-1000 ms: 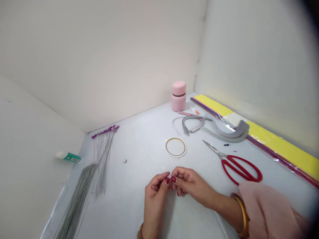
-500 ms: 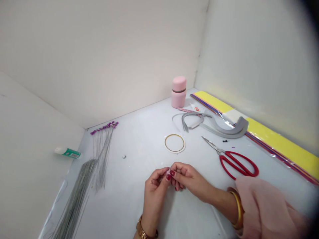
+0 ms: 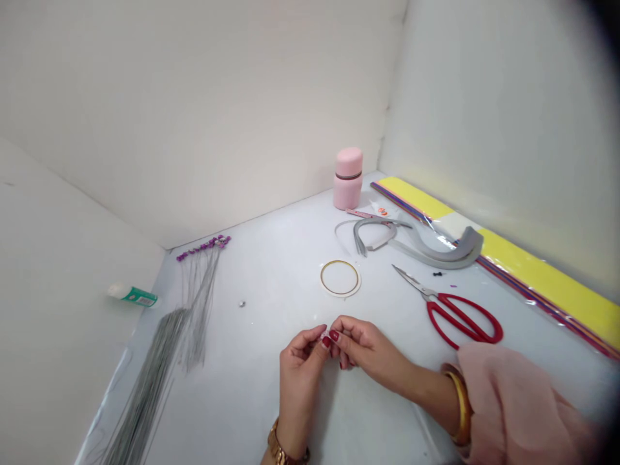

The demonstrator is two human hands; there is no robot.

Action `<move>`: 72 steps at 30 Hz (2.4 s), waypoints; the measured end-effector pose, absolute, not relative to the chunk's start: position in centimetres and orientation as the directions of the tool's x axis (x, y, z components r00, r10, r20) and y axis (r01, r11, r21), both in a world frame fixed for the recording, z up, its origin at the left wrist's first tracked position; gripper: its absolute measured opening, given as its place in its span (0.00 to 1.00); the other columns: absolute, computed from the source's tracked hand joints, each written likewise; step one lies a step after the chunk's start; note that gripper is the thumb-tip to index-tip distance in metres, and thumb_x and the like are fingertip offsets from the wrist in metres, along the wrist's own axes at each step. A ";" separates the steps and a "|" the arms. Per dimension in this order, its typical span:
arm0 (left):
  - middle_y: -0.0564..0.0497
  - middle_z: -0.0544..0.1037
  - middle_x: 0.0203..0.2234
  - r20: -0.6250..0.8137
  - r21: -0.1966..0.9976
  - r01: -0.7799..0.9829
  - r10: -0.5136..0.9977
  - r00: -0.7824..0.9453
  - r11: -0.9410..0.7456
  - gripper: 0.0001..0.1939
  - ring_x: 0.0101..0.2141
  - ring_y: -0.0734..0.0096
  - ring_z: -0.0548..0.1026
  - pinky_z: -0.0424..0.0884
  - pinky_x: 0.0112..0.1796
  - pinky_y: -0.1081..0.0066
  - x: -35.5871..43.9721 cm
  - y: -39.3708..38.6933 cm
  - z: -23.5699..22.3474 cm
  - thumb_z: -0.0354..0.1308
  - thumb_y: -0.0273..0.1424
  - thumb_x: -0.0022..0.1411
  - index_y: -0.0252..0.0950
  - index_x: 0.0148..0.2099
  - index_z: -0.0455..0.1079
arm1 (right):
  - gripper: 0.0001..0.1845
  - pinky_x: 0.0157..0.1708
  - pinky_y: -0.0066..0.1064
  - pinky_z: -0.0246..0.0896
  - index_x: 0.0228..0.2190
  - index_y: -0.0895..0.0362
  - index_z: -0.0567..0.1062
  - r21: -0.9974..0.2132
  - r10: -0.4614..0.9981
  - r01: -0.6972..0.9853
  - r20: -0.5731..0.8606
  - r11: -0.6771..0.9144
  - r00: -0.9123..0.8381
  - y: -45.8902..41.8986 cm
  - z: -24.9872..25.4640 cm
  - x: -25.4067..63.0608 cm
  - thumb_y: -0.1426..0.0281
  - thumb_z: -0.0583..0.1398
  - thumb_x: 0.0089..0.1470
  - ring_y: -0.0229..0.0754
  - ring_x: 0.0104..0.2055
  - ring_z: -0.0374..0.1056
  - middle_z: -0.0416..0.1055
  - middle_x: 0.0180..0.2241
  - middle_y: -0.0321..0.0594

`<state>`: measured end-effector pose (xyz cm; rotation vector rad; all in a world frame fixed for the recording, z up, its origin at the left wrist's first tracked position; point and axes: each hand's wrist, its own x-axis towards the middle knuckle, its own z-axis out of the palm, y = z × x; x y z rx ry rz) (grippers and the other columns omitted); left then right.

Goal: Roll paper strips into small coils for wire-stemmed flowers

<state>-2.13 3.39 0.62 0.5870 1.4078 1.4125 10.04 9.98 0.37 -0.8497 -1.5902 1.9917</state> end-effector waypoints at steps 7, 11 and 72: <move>0.47 0.78 0.34 -0.399 0.869 -0.446 0.835 -0.380 0.212 0.12 0.35 0.70 0.73 0.66 0.39 0.70 -2.0 3.3 0.6 0.61 0.29 0.50 0.33 0.39 0.73 | 0.06 0.27 0.25 0.59 0.34 0.57 0.67 -0.989 0.760 0.115 -0.002 0.096 -0.650 9.8 0.5 10.2 0.70 0.53 0.54 0.34 0.26 0.60 0.64 0.25 0.35; 0.48 0.79 0.31 -0.412 0.859 -0.464 0.829 -0.379 0.215 0.12 0.31 0.72 0.73 0.67 0.38 0.71 -1.9 3.2 0.5 0.61 0.29 0.49 0.33 0.39 0.73 | 0.05 0.28 0.25 0.60 0.32 0.57 0.68 -0.984 0.769 0.152 -0.024 0.096 -0.638 9.8 0.4 10.2 0.70 0.53 0.54 0.35 0.27 0.62 0.65 0.24 0.35; 0.52 0.76 0.22 -0.403 0.883 -0.424 0.788 -0.466 0.201 0.10 0.25 0.77 0.72 0.67 0.31 0.75 -2.2 3.3 0.5 0.60 0.30 0.51 0.31 0.37 0.72 | 0.11 0.25 0.26 0.58 0.32 0.59 0.71 -0.980 0.725 0.014 -0.155 -0.197 -0.671 10.6 0.3 10.3 0.64 0.58 0.49 0.33 0.24 0.62 0.67 0.22 0.35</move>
